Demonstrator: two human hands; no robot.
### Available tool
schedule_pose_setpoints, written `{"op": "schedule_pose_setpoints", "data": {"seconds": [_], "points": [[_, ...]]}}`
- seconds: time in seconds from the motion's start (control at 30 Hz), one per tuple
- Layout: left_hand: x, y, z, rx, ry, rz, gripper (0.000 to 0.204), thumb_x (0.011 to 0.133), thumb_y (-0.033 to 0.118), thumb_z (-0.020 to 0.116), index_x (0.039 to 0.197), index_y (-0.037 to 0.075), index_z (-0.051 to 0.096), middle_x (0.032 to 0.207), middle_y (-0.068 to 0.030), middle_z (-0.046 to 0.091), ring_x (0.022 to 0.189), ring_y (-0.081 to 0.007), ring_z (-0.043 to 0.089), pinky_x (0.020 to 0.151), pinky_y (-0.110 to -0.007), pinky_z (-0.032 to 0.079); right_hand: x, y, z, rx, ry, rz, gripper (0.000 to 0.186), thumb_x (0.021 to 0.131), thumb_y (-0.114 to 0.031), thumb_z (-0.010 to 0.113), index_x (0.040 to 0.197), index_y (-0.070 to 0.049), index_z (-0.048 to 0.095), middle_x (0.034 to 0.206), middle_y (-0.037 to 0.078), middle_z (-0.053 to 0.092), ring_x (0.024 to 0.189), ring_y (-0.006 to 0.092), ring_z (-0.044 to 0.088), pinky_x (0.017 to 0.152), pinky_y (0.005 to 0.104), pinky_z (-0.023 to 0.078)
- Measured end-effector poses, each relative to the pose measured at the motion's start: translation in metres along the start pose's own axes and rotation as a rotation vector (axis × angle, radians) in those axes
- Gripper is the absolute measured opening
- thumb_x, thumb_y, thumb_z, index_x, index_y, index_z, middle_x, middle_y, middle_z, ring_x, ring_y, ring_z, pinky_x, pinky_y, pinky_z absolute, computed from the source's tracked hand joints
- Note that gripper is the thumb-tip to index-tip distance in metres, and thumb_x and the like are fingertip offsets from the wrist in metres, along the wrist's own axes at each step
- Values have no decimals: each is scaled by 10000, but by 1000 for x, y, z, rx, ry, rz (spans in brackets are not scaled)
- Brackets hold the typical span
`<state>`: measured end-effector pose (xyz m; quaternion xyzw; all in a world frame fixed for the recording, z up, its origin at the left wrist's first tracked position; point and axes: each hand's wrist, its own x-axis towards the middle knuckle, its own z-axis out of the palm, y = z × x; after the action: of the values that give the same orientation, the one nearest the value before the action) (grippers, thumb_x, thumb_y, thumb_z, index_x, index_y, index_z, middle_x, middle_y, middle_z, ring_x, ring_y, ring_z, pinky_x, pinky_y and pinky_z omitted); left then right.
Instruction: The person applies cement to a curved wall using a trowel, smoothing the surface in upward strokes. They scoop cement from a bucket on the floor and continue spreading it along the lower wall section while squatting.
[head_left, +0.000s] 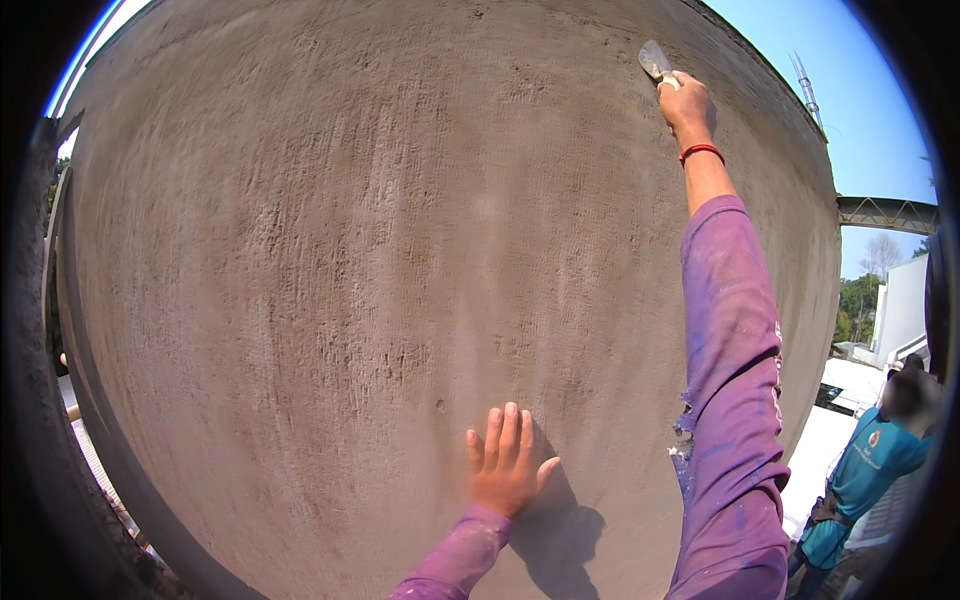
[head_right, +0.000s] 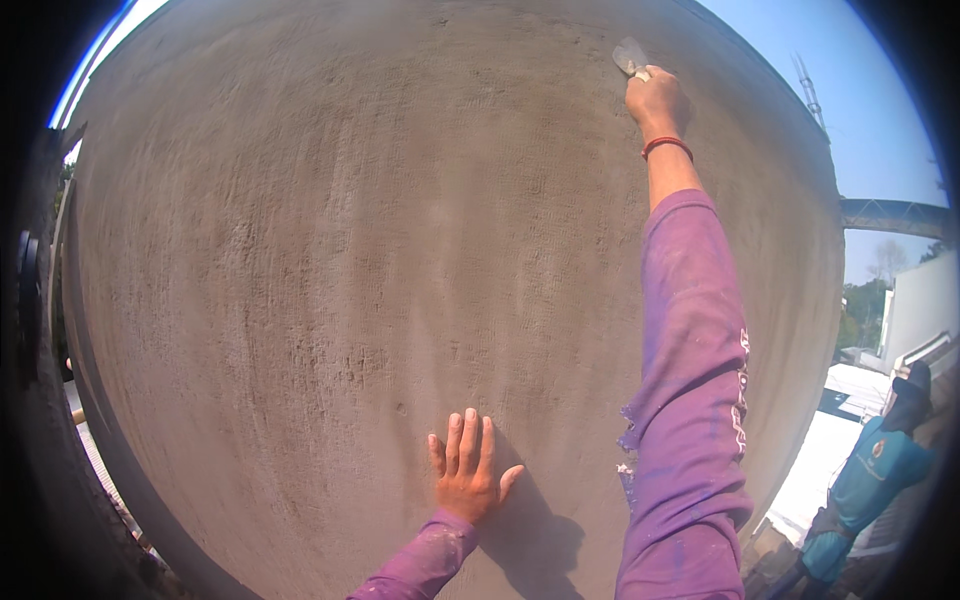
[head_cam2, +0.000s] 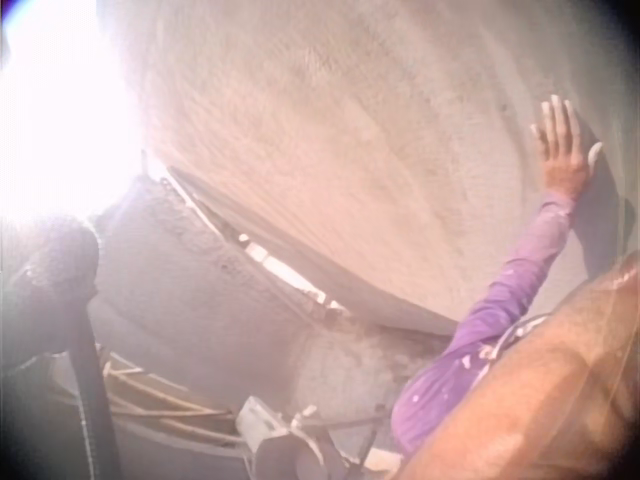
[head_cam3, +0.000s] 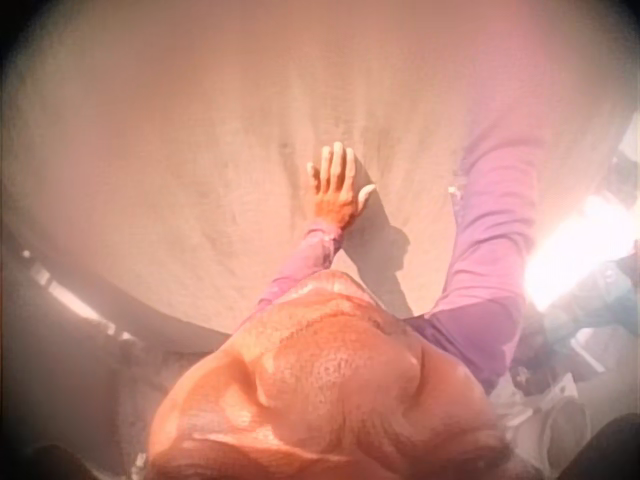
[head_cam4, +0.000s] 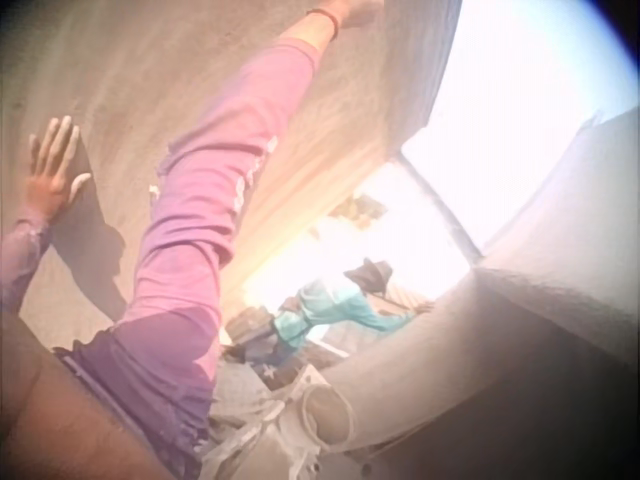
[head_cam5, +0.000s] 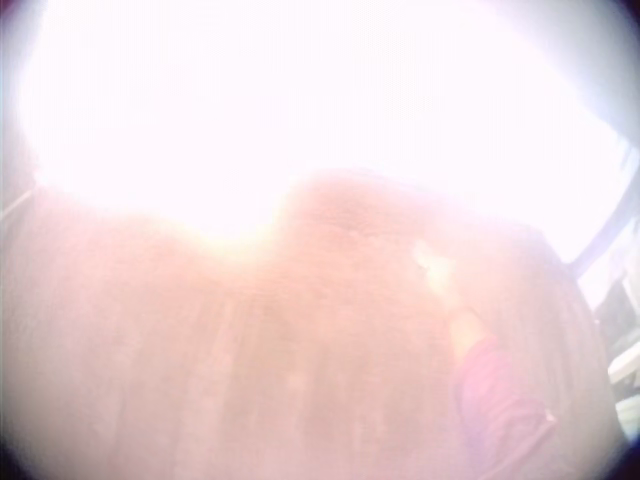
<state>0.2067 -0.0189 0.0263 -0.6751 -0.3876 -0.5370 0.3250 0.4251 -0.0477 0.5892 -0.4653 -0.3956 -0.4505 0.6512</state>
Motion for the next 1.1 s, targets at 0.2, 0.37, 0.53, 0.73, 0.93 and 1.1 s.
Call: {"op": "schedule_pose_setpoints", "data": {"seconds": [0.2,0.37,0.53,0.73,0.93,1.1], "points": [[2,-1,-5,-15,2,-6,906,917,608,707,1598,86,415,1677,-150,333,1607,-320,220,1317,-577,76,-71,-173,13,223,-119,-251,475,944,-235,607,1405,-143,676,1260,182,739,1148,346,730,1000,448,597],[1,0,-4,-36,-13,-27,869,939,581,680,1610,103,405,1676,-130,347,1600,-309,242,1312,-577,81,-112,-252,18,308,-254,-395,362,975,-233,551,1242,-74,736,1175,240,736,1123,413,706,940,492,574],[-2,-4,0,-11,-17,-20,883,945,606,664,1613,99,391,1689,-114,330,1597,-307,245,1297,-595,89,-98,-199,9,302,-169,-339,448,953,-263,609,1375,-144,699,1175,195,761,1104,356,741,960,457,610],[-2,-7,0,27,-10,21,937,900,586,731,1602,66,393,1690,-167,299,1616,-351,171,1318,-579,32,-30,-15,0,62,-7,-18,458,935,-397,679,1372,-263,716,1180,76,787,1002,279,762,845,400,589],[0,4,5,-12,-8,8,899,954,609,659,1608,59,380,1697,-176,278,1623,-356,145,1312,-605,13,-17,92,-39,89,2,219,402,951,-281,683,1332,-164,737,865,61,753,600,171,667,508,343,492],[-4,-5,5,104,-24,-2,885,993,659,552,1612,53,371,1688,-177,299,1612,-364,188,1311,-613,45,-89,8,-30,268,-99,-187,489,939,-354,649,1370,-130,701,1227,184,753,1111,372,735,962,439,577]]}}
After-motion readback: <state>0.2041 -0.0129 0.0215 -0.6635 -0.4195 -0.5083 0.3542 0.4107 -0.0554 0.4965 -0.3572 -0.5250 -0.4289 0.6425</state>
